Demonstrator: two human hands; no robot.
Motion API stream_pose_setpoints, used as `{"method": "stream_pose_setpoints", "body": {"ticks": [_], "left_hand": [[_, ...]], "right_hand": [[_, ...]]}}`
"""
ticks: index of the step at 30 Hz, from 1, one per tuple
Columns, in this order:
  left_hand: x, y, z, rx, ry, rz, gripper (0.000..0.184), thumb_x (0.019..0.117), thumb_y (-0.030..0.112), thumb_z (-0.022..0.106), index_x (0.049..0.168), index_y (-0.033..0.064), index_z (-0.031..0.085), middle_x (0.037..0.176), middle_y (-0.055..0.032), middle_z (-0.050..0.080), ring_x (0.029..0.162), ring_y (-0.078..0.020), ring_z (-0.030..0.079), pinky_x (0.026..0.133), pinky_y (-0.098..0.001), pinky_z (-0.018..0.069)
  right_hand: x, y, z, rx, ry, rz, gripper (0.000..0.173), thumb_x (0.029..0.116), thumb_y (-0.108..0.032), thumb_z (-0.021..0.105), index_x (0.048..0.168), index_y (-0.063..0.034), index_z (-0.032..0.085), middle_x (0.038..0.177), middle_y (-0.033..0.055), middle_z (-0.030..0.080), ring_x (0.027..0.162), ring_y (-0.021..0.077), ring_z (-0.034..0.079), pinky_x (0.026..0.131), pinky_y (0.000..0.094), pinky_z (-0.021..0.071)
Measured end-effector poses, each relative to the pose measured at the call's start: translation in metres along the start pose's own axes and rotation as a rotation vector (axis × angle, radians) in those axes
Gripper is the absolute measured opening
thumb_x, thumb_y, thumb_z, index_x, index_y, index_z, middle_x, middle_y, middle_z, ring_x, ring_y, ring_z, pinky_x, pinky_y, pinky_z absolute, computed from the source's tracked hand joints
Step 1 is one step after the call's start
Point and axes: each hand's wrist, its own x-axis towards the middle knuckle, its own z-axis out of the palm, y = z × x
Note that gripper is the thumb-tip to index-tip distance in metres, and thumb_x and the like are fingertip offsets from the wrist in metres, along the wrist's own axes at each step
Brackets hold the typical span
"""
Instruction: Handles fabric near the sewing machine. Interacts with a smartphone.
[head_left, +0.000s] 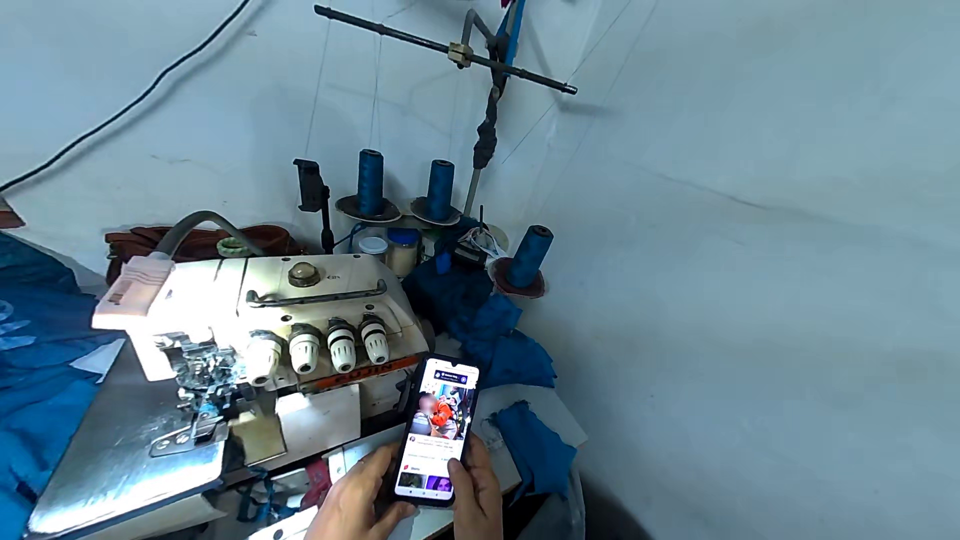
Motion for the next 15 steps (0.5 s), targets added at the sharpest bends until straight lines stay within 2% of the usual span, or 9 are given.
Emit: {"method": "stream_pose_setpoints", "body": {"ticks": [15], "left_hand": [[-0.0004,-0.0011,0.0001,0.002,-0.002,0.002,0.057,0.0827,0.028,0.08,0.13,0.0025,0.061,0.109,-0.0099,0.072,0.098,-0.023,0.071,0.09,-0.0458,0.0579]], "right_hand": [[-0.0001,-0.0005,0.0003,0.008,-0.003,-0.006,0.042,0.0991,0.006,0.039,0.139,0.0189,0.04,0.124,0.0176,0.066,0.109,0.0075,0.068,0.097,0.0239,0.0558]]}}
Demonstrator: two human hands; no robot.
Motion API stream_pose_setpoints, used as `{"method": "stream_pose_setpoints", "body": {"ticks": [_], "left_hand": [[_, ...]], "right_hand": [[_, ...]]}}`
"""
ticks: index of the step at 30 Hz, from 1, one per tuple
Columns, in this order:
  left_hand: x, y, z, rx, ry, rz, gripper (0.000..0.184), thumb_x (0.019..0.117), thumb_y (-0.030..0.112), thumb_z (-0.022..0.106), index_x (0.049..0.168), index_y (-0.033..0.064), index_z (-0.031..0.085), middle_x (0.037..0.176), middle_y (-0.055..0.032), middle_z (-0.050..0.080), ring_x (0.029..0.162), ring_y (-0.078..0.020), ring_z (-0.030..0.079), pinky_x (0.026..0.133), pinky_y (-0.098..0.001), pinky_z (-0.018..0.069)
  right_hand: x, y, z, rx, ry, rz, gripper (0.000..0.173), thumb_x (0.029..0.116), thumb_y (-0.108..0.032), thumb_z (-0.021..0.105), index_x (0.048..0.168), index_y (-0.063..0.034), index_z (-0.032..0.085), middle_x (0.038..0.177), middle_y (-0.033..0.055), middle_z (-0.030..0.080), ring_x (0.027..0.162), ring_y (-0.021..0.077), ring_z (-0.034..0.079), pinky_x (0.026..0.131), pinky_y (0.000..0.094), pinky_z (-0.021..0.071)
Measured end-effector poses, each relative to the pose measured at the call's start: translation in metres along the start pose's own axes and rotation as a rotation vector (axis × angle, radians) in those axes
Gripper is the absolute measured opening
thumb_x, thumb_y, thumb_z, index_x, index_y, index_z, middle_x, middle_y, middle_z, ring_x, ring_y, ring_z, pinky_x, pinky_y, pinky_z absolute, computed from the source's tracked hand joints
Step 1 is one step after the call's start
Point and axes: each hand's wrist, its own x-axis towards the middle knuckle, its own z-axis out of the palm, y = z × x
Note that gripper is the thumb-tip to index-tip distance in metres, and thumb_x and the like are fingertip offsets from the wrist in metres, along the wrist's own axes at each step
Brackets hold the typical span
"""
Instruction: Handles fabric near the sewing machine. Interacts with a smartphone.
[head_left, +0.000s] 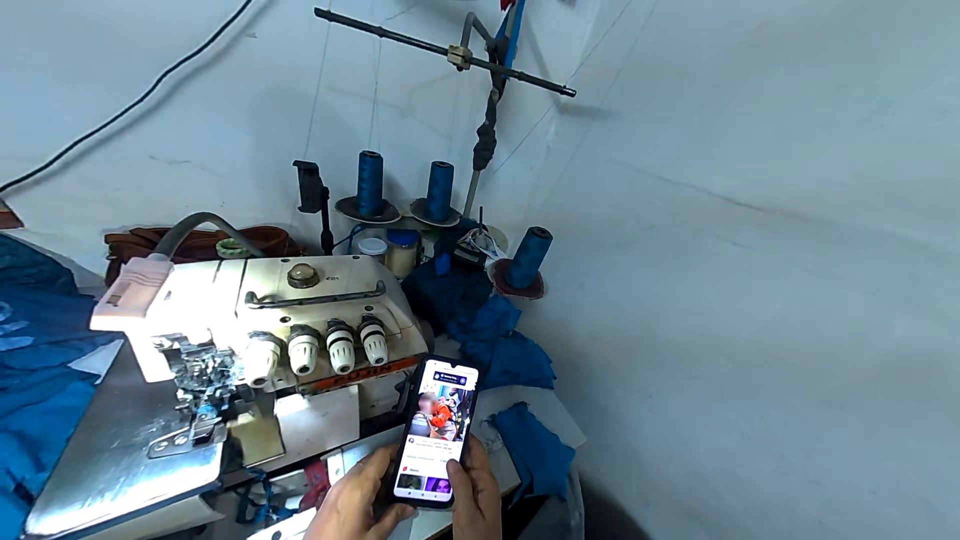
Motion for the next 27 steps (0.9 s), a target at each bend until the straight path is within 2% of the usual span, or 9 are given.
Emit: {"method": "stream_pose_setpoints", "body": {"ticks": [14,27], "left_hand": [[0.0004,0.0005,-0.0003,-0.006,0.0,0.007,0.057,0.0827,0.027,0.08,0.13,0.0021,0.061,0.109,-0.0107,0.072,0.099,-0.0244,0.071,0.091,-0.0477,0.0575],[0.0004,-0.0005,0.0004,0.007,0.014,0.027,0.057,0.0831,0.028,0.08,0.13,0.0018,0.061,0.108,-0.0103,0.072,0.098,-0.0238,0.071,0.09,-0.0462,0.0577]], "right_hand": [[0.0004,0.0006,-0.0004,0.007,-0.003,-0.003,0.043,0.099,0.005,0.039,0.14,0.0188,0.04,0.125,0.0185,0.066,0.109,0.0092,0.068,0.097,0.0249,0.0562],[-0.0005,0.0009,-0.0006,-0.023,0.035,0.016,0.039,0.1051,-0.001,0.034,0.138,0.0176,0.044,0.123,0.0162,0.066,0.107,0.006,0.068,0.095,0.0229,0.0565]]}}
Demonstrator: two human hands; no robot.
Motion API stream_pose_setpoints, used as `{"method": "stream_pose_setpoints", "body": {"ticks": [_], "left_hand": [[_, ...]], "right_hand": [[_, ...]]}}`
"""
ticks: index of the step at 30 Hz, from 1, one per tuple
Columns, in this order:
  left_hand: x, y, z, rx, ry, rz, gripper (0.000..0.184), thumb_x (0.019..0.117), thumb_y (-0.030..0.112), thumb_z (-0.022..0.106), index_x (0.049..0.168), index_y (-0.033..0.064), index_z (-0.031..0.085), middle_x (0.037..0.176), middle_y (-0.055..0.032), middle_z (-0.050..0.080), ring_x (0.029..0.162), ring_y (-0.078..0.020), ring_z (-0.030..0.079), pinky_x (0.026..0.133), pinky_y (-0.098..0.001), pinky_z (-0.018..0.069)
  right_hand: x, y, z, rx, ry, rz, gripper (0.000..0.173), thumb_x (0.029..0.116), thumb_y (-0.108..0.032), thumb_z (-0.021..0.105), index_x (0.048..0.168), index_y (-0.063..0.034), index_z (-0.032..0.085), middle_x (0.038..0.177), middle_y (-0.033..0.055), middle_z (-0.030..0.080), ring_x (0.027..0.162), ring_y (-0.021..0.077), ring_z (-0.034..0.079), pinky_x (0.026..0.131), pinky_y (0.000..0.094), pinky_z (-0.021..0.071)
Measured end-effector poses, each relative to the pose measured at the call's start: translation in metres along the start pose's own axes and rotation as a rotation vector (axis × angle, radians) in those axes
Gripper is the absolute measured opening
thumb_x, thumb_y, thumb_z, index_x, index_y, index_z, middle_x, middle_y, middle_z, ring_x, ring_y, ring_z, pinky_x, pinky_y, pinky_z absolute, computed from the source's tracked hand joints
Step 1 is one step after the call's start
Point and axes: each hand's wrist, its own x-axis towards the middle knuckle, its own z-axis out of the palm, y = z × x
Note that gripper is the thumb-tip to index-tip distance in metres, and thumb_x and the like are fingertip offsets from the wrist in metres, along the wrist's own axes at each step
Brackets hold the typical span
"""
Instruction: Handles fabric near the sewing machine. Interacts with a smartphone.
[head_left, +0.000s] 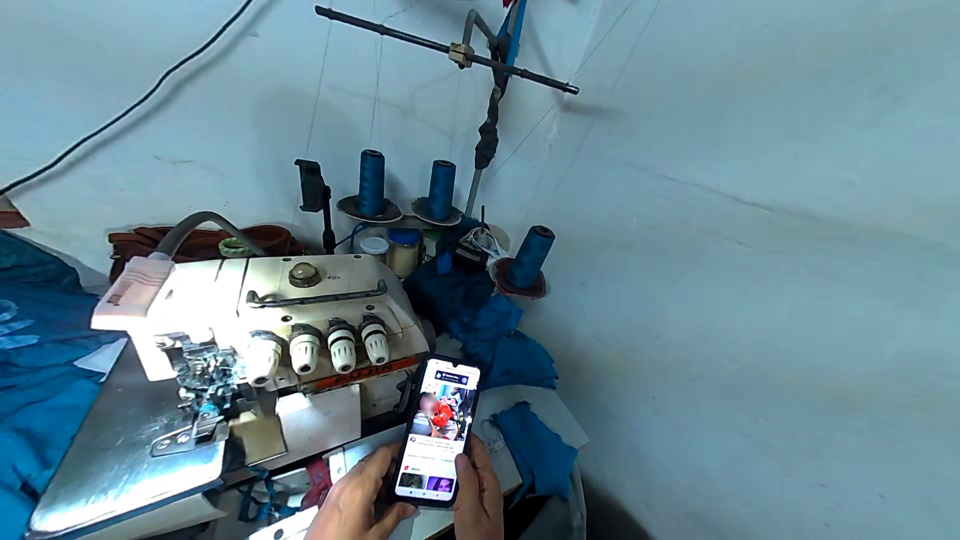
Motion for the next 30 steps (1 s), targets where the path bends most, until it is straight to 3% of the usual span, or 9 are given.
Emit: {"method": "stream_pose_setpoints", "body": {"ticks": [27,30], "left_hand": [[0.0005,0.0012,0.0001,-0.005,-0.008,-0.032,0.056,0.0829,0.029,0.079,0.13,0.0048,0.061,0.111,-0.0074,0.072,0.102,-0.0202,0.07,0.093,-0.0428,0.0572],[0.0003,0.0014,0.0,-0.006,-0.007,-0.033,0.056,0.0828,0.029,0.079,0.13,0.0045,0.061,0.109,-0.0074,0.072,0.1,-0.02,0.07,0.091,-0.0422,0.0575]], "right_hand": [[0.0007,0.0091,-0.0024,-0.028,0.02,-0.035,0.041,0.1079,-0.007,0.03,0.136,0.0168,0.047,0.124,0.0162,0.066,0.11,0.0069,0.067,0.098,0.0246,0.0551],[0.0009,0.004,0.0013,-0.039,0.059,-0.002,0.039,0.1074,-0.006,0.032,0.134,0.0157,0.05,0.119,0.0143,0.068,0.105,0.005,0.068,0.095,0.0229,0.0563]]}}
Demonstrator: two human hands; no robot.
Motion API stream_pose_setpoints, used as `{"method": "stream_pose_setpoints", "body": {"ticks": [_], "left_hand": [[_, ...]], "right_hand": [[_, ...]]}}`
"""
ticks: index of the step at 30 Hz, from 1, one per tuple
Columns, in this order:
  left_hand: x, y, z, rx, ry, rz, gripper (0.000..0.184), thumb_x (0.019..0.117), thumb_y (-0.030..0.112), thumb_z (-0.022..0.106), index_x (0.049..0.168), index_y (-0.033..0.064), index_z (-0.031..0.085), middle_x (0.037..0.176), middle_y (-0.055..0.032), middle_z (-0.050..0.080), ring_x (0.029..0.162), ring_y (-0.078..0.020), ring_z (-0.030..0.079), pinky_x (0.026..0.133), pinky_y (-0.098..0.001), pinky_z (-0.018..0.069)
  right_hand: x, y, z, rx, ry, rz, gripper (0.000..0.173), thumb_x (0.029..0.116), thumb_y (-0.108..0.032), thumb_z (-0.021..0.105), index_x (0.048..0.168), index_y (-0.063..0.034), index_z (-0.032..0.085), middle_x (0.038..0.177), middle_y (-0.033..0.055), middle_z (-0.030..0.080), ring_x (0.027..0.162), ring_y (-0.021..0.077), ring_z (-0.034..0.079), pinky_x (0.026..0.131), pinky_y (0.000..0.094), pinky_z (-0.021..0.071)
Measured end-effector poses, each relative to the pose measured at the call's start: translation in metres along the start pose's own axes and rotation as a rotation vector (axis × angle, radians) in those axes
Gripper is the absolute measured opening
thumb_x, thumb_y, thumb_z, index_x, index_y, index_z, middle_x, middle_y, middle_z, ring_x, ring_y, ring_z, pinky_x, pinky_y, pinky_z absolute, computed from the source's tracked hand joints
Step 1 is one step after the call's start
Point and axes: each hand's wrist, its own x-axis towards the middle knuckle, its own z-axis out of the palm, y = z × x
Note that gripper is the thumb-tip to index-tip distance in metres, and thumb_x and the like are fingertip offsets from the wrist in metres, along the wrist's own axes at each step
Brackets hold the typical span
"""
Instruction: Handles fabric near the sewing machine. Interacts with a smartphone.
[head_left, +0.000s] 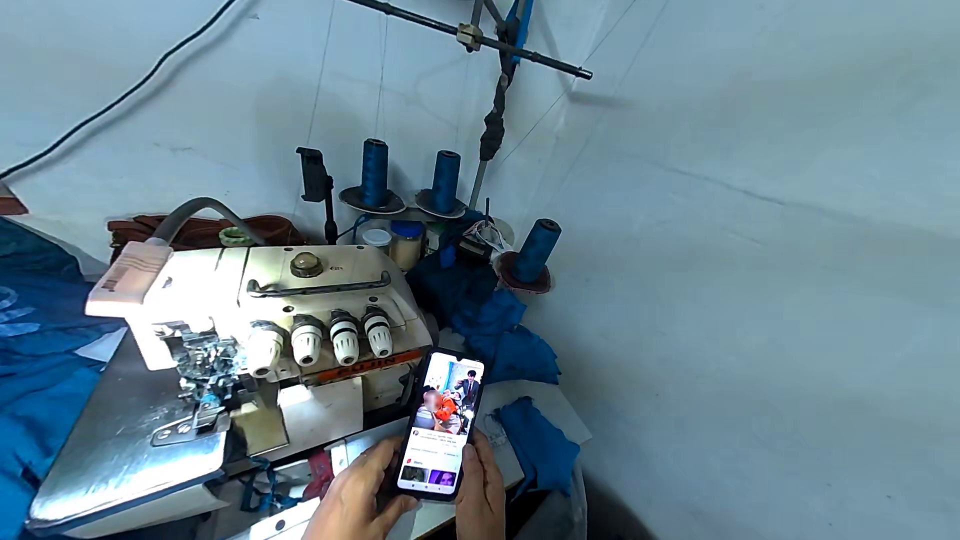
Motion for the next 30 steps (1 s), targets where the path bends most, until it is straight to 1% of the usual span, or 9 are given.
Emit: {"method": "stream_pose_setpoints", "body": {"ticks": [4,6,7,10,13,15,18,24,30], "left_hand": [[0.0,0.0,0.0,-0.014,-0.004,-0.014,0.056,0.0815,0.029,0.08,0.128,0.0046,0.062,0.108,-0.0072,0.072,0.099,-0.0198,0.07,0.091,-0.042,0.0576],[0.0,0.0,0.0,-0.018,-0.004,-0.013,0.056,0.0808,0.029,0.08,0.127,0.0036,0.062,0.108,-0.0086,0.072,0.099,-0.021,0.07,0.091,-0.0436,0.0575],[0.0,0.0,0.0,-0.019,-0.004,-0.01,0.056,0.0808,0.03,0.081,0.127,0.003,0.062,0.107,-0.0093,0.072,0.098,-0.0217,0.07,0.091,-0.0444,0.0575],[0.0,-0.001,-0.001,-0.026,-0.014,-0.007,0.056,0.0808,0.03,0.081,0.125,0.0027,0.062,0.105,-0.0096,0.071,0.096,-0.0225,0.07,0.089,-0.0452,0.0576],[0.001,0.0,-0.003,-0.027,-0.017,0.006,0.053,0.0803,0.029,0.082,0.122,0.002,0.063,0.1,-0.0096,0.071,0.092,-0.0226,0.071,0.085,-0.0449,0.0585],[0.001,0.003,-0.005,-0.031,-0.033,0.002,0.052,0.0809,0.026,0.082,0.121,-0.0001,0.063,0.1,-0.0123,0.071,0.092,-0.0259,0.071,0.085,-0.0483,0.0578],[0.001,0.007,-0.008,-0.04,-0.059,-0.02,0.05,0.0825,0.024,0.082,0.12,-0.003,0.062,0.102,-0.0171,0.071,0.095,-0.0321,0.07,0.087,-0.054,0.0562],[0.001,0.011,-0.011,-0.039,-0.092,-0.041,0.05,0.0849,0.023,0.081,0.122,-0.0046,0.061,0.105,-0.0203,0.07,0.098,-0.035,0.07,0.09,-0.0555,0.0548],[0.001,0.011,-0.01,-0.035,-0.086,-0.036,0.048,0.0847,0.023,0.081,0.12,-0.0039,0.062,0.104,-0.0196,0.07,0.097,-0.0344,0.07,0.09,-0.0553,0.0551]], "right_hand": [[0.003,-0.019,0.016,-0.05,0.131,0.122,0.029,0.1051,-0.005,0.042,0.12,0.0107,0.061,0.101,0.0105,0.07,0.09,0.0034,0.069,0.085,0.0197,0.0574],[0.005,-0.023,0.024,-0.075,0.181,0.141,0.023,0.1041,-0.007,0.048,0.114,0.0091,0.062,0.092,0.0087,0.071,0.083,0.0033,0.069,0.079,0.0192,0.0577],[0.006,-0.025,0.027,-0.081,0.202,0.147,0.022,0.1035,-0.008,0.052,0.112,0.0085,0.063,0.089,0.0081,0.071,0.08,0.0035,0.069,0.077,0.0192,0.0583],[0.009,-0.025,0.035,-0.098,0.241,0.151,0.022,0.1014,-0.014,0.059,0.108,0.0062,0.065,0.085,0.0083,0.071,0.077,0.0064,0.07,0.073,0.0214,0.0588],[0.013,-0.026,0.039,-0.142,0.273,0.185,0.023,0.1015,-0.018,0.061,0.104,0.0044,0.066,0.081,0.0085,0.069,0.073,0.0084,0.068,0.07,0.0241,0.0578],[0.015,-0.027,0.041,-0.182,0.294,0.212,0.024,0.1013,-0.02,0.062,0.099,0.0034,0.066,0.077,0.0077,0.067,0.069,0.0091,0.066,0.067,0.0258,0.0562],[0.017,-0.029,0.043,-0.26,0.31,0.248,0.029,0.1013,-0.025,0.062,0.096,0.0038,0.067,0.075,0.0084,0.066,0.068,0.012,0.065,0.067,0.0315,0.0555],[0.019,-0.03,0.046,-0.281,0.328,0.275,0.033,0.1012,-0.029,0.063,0.092,0.003,0.067,0.072,0.009,0.065,0.067,0.0144,0.064,0.066,0.0349,0.0546],[0.021,-0.028,0.046,-0.304,0.334,0.3,0.037,0.101,-0.033,0.064,0.091,0.0024,0.068,0.074,0.0104,0.066,0.07,0.0174,0.065,0.069,0.0387,0.055]]}}
